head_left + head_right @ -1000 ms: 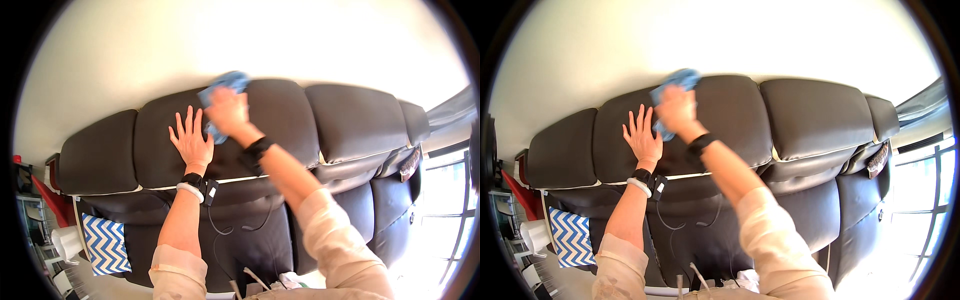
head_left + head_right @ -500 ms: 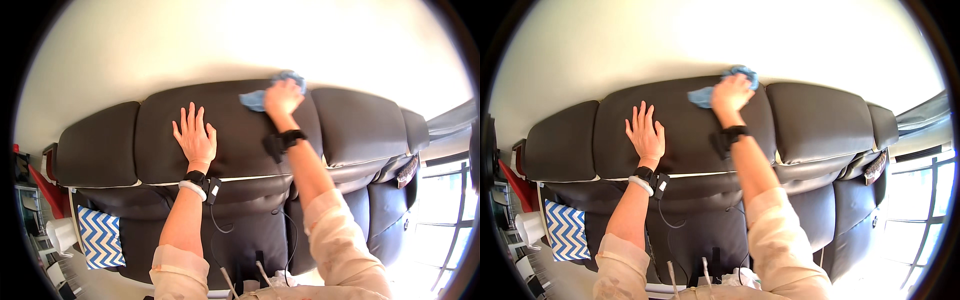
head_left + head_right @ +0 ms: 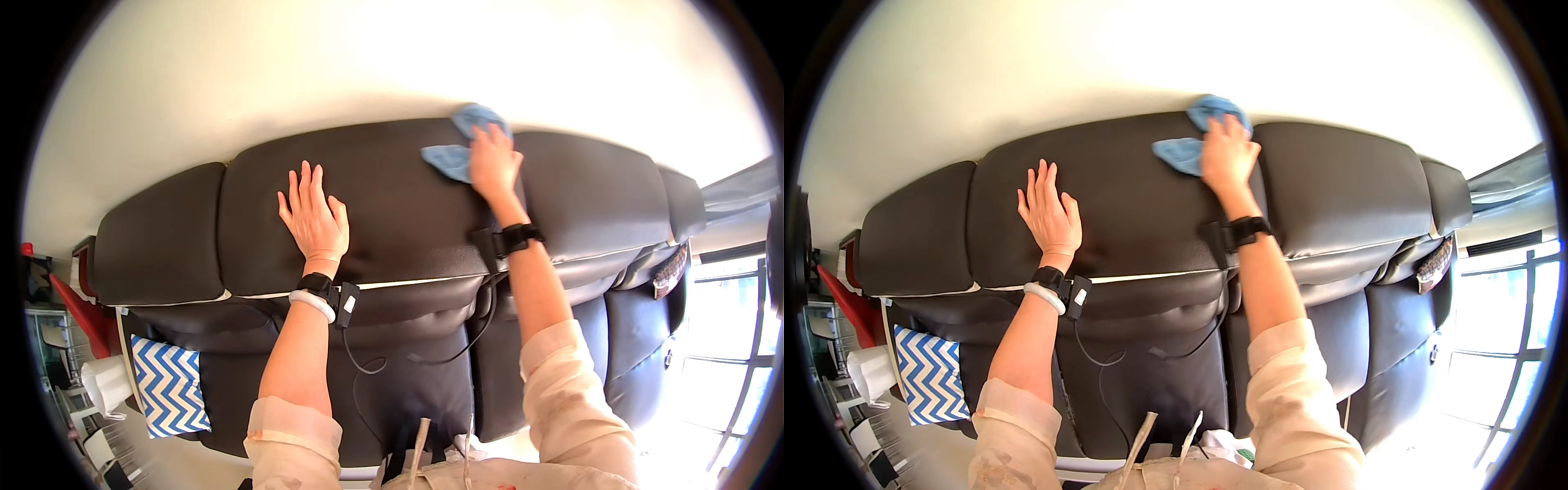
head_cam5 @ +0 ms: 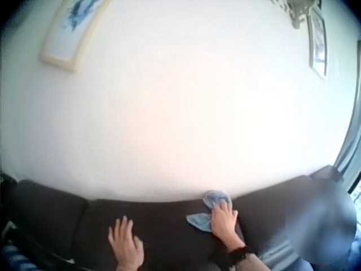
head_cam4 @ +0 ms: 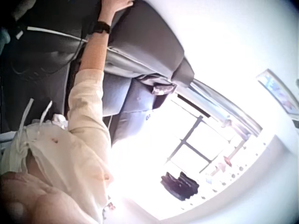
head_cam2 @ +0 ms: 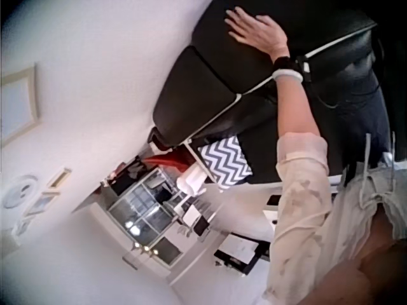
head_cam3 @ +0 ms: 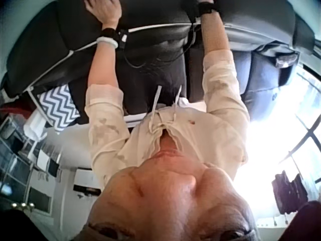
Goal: The person wipes the surface of a dark leather sofa using a blue cloth. They systematically clean the backrest, seat cushions, and armrests, moving from one section to another to cover the entire visible area of the furniture.
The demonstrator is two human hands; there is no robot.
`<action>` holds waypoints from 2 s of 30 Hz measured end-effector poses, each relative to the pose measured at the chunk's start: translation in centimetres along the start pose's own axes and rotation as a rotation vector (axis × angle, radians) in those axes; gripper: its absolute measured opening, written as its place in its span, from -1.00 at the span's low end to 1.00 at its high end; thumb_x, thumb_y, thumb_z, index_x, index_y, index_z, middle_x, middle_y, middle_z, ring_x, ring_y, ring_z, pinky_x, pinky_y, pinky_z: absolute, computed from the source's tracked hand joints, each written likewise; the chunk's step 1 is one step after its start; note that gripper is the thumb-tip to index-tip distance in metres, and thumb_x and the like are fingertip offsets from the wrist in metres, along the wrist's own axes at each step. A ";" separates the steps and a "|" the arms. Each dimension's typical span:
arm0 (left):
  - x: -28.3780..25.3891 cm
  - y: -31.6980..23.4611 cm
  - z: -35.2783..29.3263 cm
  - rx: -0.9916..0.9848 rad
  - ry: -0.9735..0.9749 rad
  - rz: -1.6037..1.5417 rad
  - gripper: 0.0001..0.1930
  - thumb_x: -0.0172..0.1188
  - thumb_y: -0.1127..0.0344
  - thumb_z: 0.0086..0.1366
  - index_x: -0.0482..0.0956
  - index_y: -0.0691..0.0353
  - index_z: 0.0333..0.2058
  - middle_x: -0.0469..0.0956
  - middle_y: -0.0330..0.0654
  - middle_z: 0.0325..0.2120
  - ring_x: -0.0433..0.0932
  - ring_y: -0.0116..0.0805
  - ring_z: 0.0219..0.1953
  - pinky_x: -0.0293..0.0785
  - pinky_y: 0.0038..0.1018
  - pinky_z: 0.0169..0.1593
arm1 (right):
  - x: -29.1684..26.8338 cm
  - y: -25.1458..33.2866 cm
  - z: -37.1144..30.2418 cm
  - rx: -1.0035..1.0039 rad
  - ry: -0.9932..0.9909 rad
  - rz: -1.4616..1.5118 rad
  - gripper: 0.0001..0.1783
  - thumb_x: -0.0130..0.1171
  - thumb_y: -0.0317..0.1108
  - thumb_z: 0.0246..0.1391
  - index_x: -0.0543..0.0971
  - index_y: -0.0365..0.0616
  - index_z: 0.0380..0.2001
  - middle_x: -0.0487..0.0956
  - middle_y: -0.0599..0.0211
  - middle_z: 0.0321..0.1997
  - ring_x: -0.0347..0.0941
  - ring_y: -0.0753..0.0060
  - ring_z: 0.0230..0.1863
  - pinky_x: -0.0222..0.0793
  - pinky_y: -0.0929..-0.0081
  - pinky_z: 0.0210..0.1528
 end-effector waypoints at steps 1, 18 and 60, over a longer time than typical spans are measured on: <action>0.2 -0.3 0.0 0.005 0.004 0.008 -0.44 0.01 0.34 0.30 0.30 0.09 0.30 0.26 -0.17 0.38 0.12 -0.07 0.45 -0.11 0.04 0.46 | -0.6 -2.3 0.1 0.101 0.009 -0.056 -0.70 0.09 -0.25 0.21 0.60 -0.01 -0.02 0.44 0.18 0.27 0.38 0.10 0.25 0.29 -0.07 0.04; 0.2 0.1 -0.1 0.064 -0.064 0.079 -0.55 0.00 0.30 0.32 0.46 -0.01 0.19 0.31 -0.20 0.35 0.22 -0.05 0.40 -0.03 0.08 0.41 | -4.6 -3.1 -10.9 -0.011 0.032 -0.001 -0.48 0.16 -0.29 0.07 0.51 -0.08 0.15 0.51 0.08 0.22 0.47 0.13 0.14 0.21 0.17 -0.08; 1.2 -0.4 -0.6 0.090 -0.077 0.066 -0.58 0.00 0.32 0.32 0.49 -0.03 0.16 0.35 -0.20 0.32 0.25 -0.03 0.38 0.01 0.13 0.38 | -5.1 -4.9 -20.5 0.390 -0.134 0.233 -0.32 0.04 -0.17 0.29 0.23 -0.20 0.40 0.23 -0.16 0.34 0.16 -0.18 0.24 -0.02 -0.08 0.26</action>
Point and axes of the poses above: each hand's wrist, its own z-axis towards the middle knuckle, its own x-axis out of the palm, y = z × x, the point moved 6 cm from there along z, towards the middle knuckle
